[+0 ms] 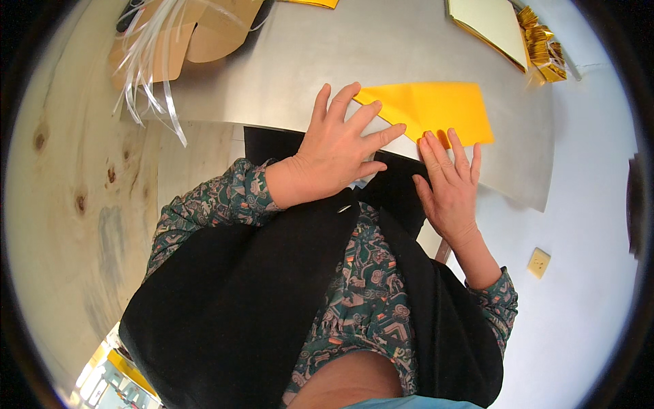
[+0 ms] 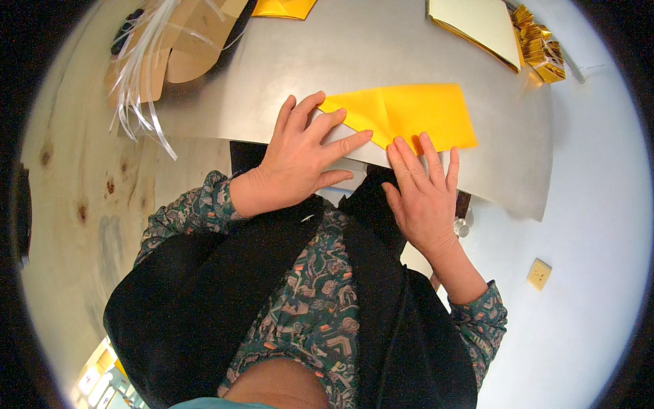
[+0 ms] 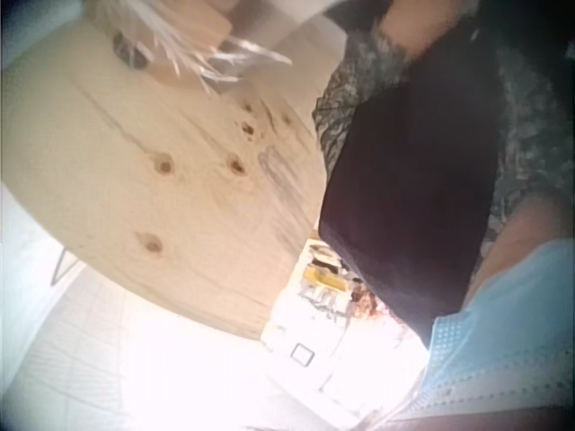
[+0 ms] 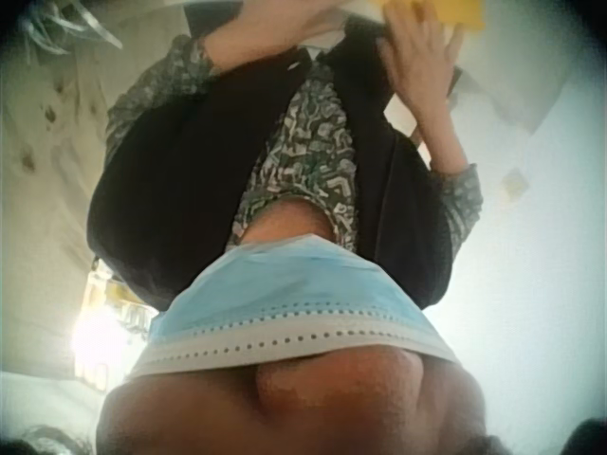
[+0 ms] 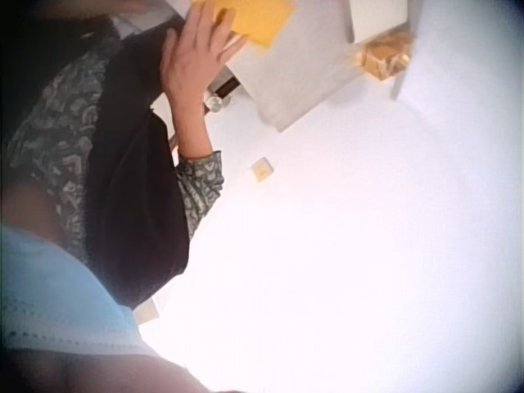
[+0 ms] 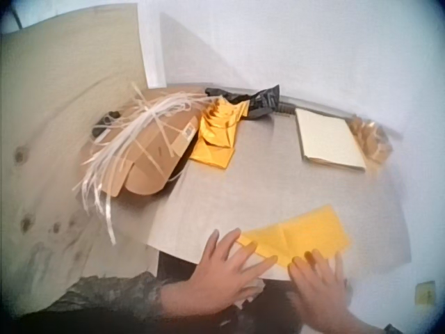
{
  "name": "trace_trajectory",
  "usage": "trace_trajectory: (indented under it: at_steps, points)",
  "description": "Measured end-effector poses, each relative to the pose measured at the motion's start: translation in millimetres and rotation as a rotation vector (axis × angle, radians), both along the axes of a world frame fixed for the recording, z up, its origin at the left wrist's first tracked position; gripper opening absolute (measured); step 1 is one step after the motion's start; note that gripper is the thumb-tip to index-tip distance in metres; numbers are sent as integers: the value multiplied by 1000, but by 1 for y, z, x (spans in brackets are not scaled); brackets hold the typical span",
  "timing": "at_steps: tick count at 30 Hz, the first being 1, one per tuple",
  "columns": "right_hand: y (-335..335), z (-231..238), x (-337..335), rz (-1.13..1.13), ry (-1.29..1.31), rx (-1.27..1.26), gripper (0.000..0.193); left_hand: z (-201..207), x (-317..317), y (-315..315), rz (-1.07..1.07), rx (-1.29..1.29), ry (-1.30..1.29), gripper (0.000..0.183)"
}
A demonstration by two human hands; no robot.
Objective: The person folds a yellow sheet of paper into a small triangular origami shape, then places it on a stack of similar folded pieces. They then pick up another yellow sheet and begin folding it in half and creasing it.
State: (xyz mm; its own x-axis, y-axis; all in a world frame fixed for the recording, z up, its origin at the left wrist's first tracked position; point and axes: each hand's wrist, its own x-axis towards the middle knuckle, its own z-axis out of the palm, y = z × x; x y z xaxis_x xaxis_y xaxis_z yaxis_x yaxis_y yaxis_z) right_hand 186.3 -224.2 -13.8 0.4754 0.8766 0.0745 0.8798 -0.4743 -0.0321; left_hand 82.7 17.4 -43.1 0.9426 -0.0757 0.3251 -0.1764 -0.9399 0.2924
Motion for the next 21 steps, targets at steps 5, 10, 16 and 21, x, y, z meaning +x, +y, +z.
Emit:
trace_trajectory:
  at_steps: [5, 10, 16, 21]
  points:
    - [-3, -2, 3, -5, -13, 6, 68, -3, 0, 9, -4, 37, -4, 70]
    - [-6, -4, 5, -12, -9, 15, 67, 1, -7, 32, 63, 129, 45, 67]
    - [0, 0, 3, -8, 36, 60, 63, 0, -15, 52, 56, 135, 44, 69]
    - [11, 15, 6, 10, 7, 77, 47, -1, -5, 56, -44, 87, -12, 69]
